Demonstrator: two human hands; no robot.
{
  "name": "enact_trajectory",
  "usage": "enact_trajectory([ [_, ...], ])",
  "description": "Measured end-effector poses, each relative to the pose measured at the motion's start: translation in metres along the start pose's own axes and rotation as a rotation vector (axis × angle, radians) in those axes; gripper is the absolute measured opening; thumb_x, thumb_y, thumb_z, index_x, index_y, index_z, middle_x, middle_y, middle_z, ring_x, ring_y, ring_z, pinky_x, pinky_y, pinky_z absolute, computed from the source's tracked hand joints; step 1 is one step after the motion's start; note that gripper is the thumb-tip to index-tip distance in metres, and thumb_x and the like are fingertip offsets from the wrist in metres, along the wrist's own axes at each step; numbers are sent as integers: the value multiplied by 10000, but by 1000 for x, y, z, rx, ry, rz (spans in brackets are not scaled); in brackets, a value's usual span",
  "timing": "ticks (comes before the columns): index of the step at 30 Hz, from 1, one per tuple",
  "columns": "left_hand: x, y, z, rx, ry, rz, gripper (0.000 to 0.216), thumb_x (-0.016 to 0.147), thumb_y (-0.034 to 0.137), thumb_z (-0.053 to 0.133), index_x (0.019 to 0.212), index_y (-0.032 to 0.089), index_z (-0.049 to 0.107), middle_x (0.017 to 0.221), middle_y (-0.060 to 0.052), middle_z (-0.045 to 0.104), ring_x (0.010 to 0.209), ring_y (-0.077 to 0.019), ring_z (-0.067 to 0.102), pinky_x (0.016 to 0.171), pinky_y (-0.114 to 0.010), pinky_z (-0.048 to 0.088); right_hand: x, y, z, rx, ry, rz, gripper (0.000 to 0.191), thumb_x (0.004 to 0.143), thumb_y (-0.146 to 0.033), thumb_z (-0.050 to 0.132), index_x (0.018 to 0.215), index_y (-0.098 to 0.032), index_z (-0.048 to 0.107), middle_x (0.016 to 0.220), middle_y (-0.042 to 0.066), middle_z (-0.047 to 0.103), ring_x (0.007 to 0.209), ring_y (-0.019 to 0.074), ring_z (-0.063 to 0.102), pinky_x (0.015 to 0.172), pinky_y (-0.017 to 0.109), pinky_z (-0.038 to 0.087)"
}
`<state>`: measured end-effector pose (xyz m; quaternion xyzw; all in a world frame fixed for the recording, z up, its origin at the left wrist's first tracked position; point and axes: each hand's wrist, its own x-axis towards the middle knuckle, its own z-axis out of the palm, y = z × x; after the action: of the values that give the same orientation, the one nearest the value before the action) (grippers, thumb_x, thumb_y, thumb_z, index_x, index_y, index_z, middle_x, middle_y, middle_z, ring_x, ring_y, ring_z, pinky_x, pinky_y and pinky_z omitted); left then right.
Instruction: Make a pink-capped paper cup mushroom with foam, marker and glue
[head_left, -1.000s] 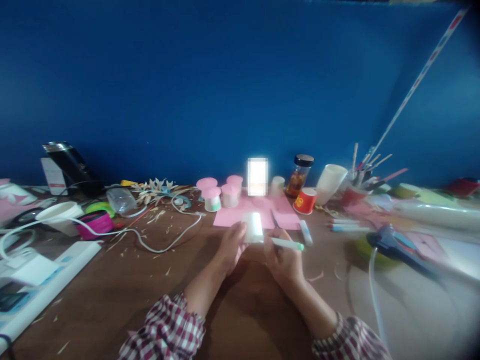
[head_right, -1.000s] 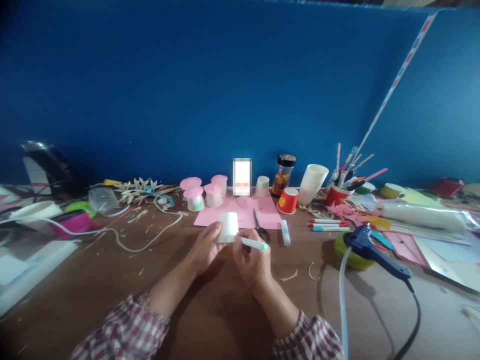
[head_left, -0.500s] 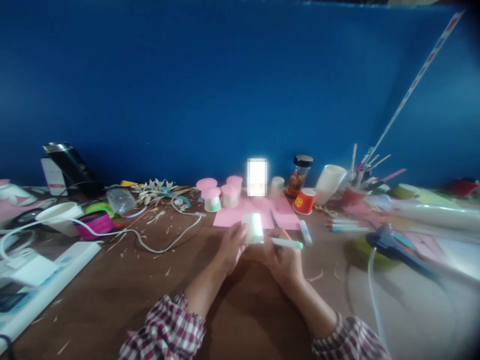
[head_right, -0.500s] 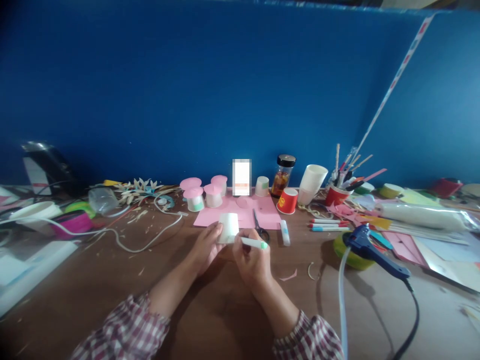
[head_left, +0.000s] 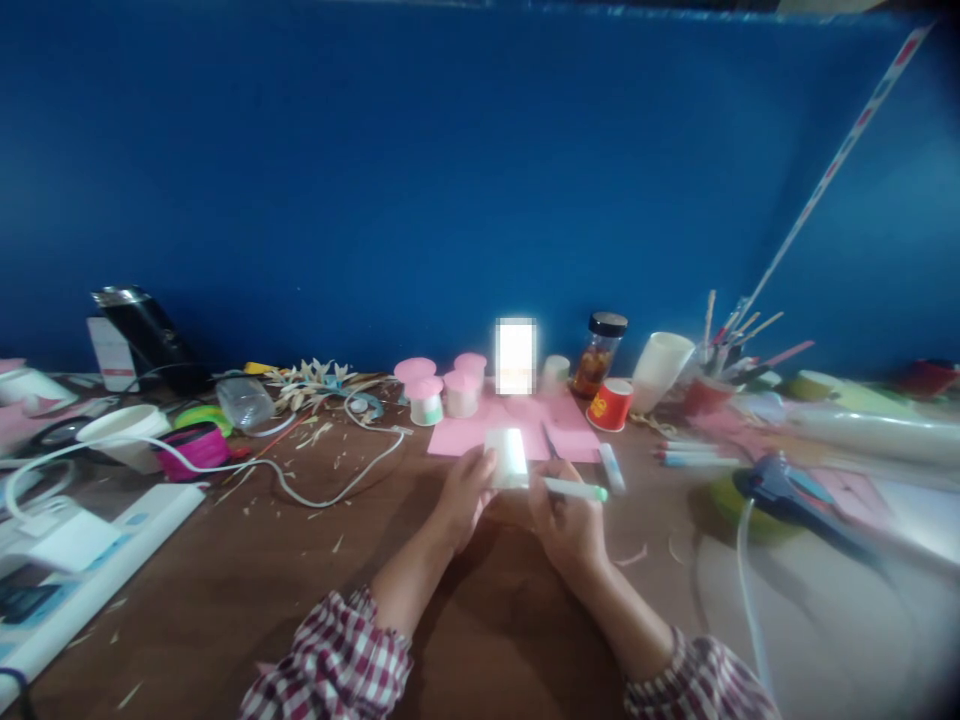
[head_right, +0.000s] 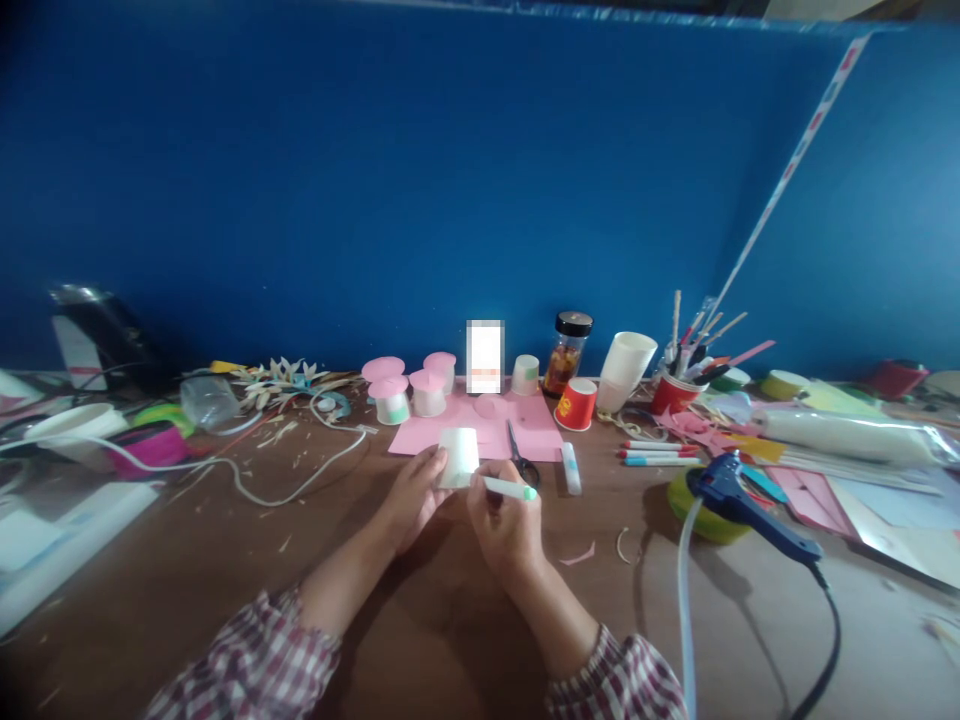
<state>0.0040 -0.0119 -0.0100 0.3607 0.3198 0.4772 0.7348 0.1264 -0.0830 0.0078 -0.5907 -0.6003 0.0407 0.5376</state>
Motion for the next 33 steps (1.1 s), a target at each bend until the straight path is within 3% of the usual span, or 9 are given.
enact_trajectory([
  [16,2,-5,-2,28,11,8,349,717,427,722,976,210,635,931,-28,647,868,-148,596,842,-307,449,-1,1,-2,-17,-13,16,131,847,-263,497,770,-177,557,586,-29,544,472,96,475,485,198,378],
  [24,1,-2,1,31,21,-4,350,725,448,707,972,212,629,958,-31,641,885,-152,593,816,-299,454,0,2,-2,1,-35,28,120,837,-260,503,756,-183,545,573,-33,536,472,100,476,485,205,377],
  [33,2,-5,-3,50,27,-1,347,727,447,706,991,235,629,958,-19,643,916,-157,596,880,-335,440,-1,5,1,-5,58,31,108,842,-255,516,820,-175,585,615,-20,581,495,102,509,495,201,404],
])
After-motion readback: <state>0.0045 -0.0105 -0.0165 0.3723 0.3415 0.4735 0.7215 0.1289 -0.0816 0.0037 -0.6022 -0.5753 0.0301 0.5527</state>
